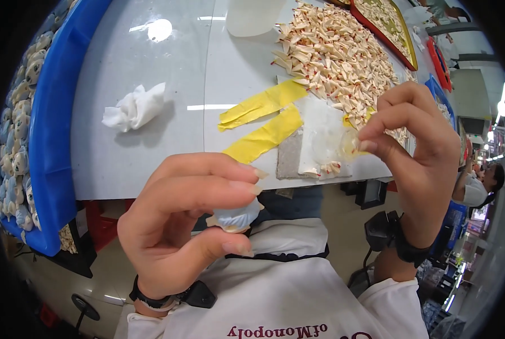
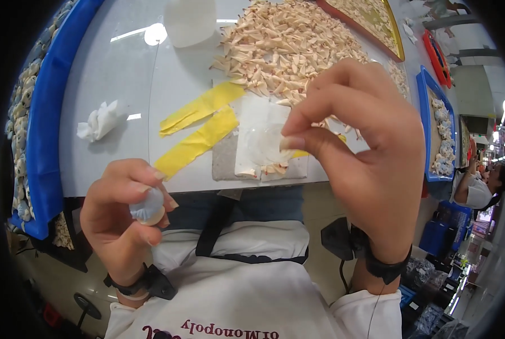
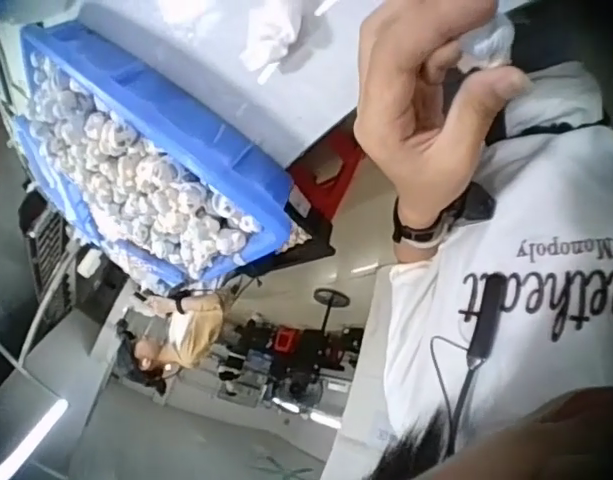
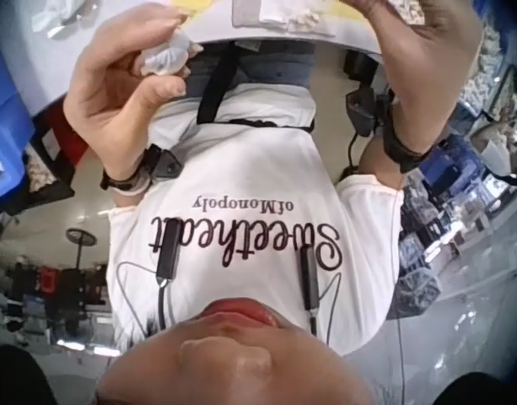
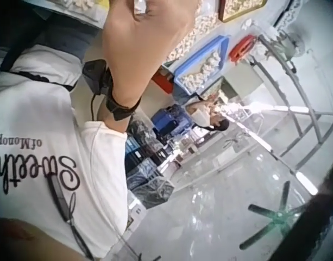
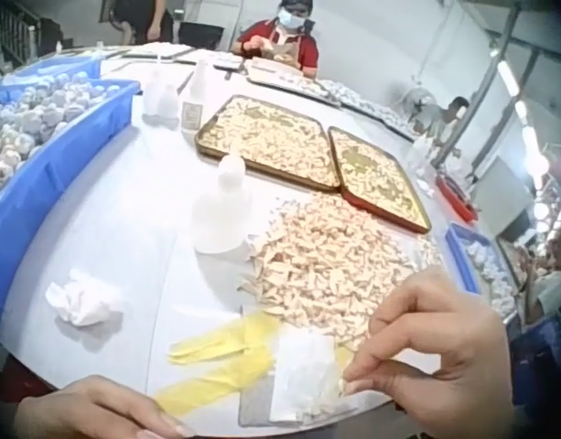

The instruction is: Assembling small plastic doll head and hair components at a factory workbench.

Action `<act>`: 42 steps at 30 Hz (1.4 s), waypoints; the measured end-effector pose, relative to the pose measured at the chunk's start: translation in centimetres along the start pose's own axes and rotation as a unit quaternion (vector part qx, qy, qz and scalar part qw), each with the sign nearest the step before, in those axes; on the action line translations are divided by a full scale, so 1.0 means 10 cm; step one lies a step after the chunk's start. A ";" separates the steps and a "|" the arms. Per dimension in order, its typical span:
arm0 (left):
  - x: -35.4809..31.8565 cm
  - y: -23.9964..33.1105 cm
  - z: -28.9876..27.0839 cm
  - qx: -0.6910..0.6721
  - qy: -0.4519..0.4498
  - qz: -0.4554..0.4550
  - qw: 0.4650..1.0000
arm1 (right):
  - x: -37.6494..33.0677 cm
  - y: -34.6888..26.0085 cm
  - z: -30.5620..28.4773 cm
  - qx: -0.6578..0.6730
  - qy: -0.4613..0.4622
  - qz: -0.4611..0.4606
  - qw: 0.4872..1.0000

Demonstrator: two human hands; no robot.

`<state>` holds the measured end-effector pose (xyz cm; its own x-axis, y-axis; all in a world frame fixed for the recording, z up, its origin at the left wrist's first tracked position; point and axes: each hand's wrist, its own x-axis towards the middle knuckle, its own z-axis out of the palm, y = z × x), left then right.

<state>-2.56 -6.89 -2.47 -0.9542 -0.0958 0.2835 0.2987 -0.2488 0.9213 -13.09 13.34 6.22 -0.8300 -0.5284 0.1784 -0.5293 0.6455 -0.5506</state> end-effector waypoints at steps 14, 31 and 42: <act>0.10 0.04 -0.01 -0.006 -0.050 -0.028 0.998 | 0.04 -0.10 0.09 -0.113 0.042 -0.055 0.991; 0.08 0.09 0.30 -0.004 -0.094 0.048 0.994 | -0.44 -0.22 0.29 0.235 0.061 -0.124 0.962; 0.02 0.25 0.43 0.198 -0.036 0.102 0.974 | -0.46 -0.23 0.27 0.160 0.082 -0.179 0.967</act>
<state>-2.11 -3.42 1.06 -0.8791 -0.0333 0.4754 0.4647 0.1613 0.8706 -7.58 12.85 4.47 -0.6350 -0.5745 0.5164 -0.7275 0.2199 -0.6500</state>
